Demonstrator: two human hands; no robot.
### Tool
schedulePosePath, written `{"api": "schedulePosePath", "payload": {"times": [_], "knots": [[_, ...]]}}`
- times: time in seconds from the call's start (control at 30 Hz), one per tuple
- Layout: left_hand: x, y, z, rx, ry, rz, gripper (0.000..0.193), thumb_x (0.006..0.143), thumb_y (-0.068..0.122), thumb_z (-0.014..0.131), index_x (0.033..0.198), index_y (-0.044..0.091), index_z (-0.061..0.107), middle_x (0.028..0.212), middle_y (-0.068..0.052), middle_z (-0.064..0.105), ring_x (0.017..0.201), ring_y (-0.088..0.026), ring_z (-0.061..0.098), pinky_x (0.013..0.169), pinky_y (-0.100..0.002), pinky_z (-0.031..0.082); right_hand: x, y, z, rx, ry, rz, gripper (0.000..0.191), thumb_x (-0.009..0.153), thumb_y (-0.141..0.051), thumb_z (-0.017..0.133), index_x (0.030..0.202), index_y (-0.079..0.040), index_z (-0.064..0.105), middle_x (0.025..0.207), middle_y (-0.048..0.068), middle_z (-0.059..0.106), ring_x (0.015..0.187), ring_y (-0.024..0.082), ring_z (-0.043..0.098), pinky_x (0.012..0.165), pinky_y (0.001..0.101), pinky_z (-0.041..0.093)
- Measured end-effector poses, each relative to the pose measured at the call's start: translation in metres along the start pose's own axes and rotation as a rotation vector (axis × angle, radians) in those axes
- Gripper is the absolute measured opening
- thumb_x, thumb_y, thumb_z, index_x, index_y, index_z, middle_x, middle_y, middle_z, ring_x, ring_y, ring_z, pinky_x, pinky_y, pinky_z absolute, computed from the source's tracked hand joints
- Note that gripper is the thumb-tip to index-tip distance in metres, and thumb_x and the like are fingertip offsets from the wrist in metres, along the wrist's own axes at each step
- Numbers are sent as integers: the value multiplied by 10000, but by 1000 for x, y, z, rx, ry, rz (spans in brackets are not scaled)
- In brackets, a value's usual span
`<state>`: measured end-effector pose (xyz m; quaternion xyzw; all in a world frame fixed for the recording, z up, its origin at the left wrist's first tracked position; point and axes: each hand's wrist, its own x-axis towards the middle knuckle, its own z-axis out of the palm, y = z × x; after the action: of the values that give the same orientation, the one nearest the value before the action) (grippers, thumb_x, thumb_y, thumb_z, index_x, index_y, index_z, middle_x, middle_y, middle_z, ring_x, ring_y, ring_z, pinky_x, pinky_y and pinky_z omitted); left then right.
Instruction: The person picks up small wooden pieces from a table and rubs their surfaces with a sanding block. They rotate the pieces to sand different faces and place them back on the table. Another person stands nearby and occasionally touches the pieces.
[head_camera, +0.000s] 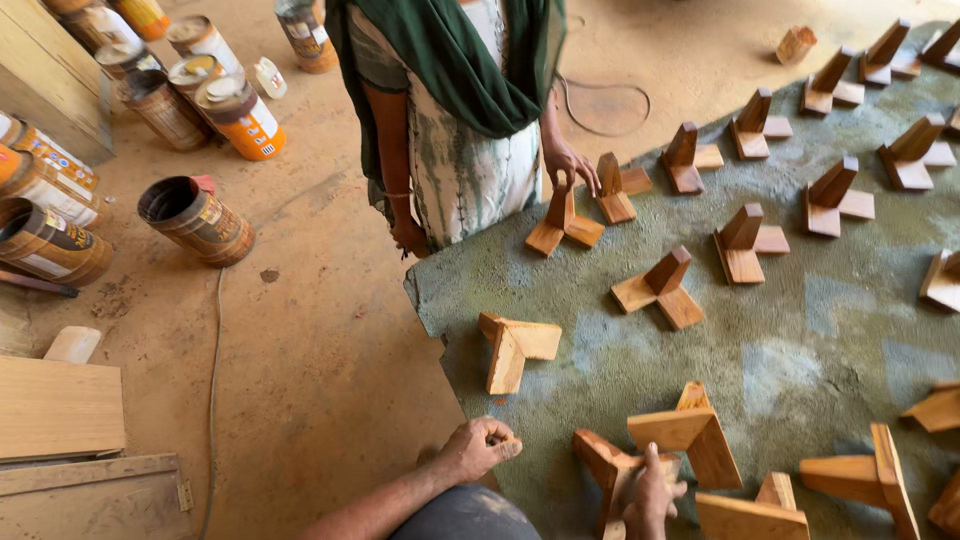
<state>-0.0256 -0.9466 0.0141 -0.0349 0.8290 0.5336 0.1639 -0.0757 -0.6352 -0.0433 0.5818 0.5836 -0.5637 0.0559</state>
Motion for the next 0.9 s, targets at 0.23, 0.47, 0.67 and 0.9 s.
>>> {"api": "schedulePosePath", "payload": {"times": [0.23, 0.47, 0.67, 0.9], "knots": [[14, 4, -5, -11, -156, -32, 451, 898, 532, 743, 951, 84, 746, 930, -36, 717, 858, -115, 685, 776, -305, 581, -6, 19, -5, 99, 17, -119, 1212, 842, -576, 775, 1685, -142, 21, 1654, 337, -57, 1509, 462, 260, 1164, 559, 381], [60, 7, -21, 10, -336, 137, 458, 912, 514, 756, 989, 62, 762, 963, -47, 690, 880, -136, 675, 781, -329, 577, -49, 46, 16, 16, 371, -573, 945, 943, -347, 783, 1658, -39, 247, 1529, 281, 216, 1405, 405, 321, 1115, 536, 414], [94, -1, -67, -47, -438, 104, 442, 892, 496, 758, 1019, 72, 755, 951, -47, 753, 903, -121, 705, 824, -318, 583, -125, 43, 84, 337, 277, -923, 713, 950, -261, 707, 1510, 21, 368, 1372, 200, 367, 1185, 302, 534, 1013, 472, 505], [118, -20, -134, -22, -443, 191, 418, 910, 457, 770, 1019, 55, 741, 990, -46, 703, 914, -124, 690, 824, -317, 583, -152, 8, 190, -414, -66, -743, 1040, 842, -551, 737, 1575, 9, 257, 1438, 295, 415, 1309, 415, 470, 1063, 536, 422]]}}
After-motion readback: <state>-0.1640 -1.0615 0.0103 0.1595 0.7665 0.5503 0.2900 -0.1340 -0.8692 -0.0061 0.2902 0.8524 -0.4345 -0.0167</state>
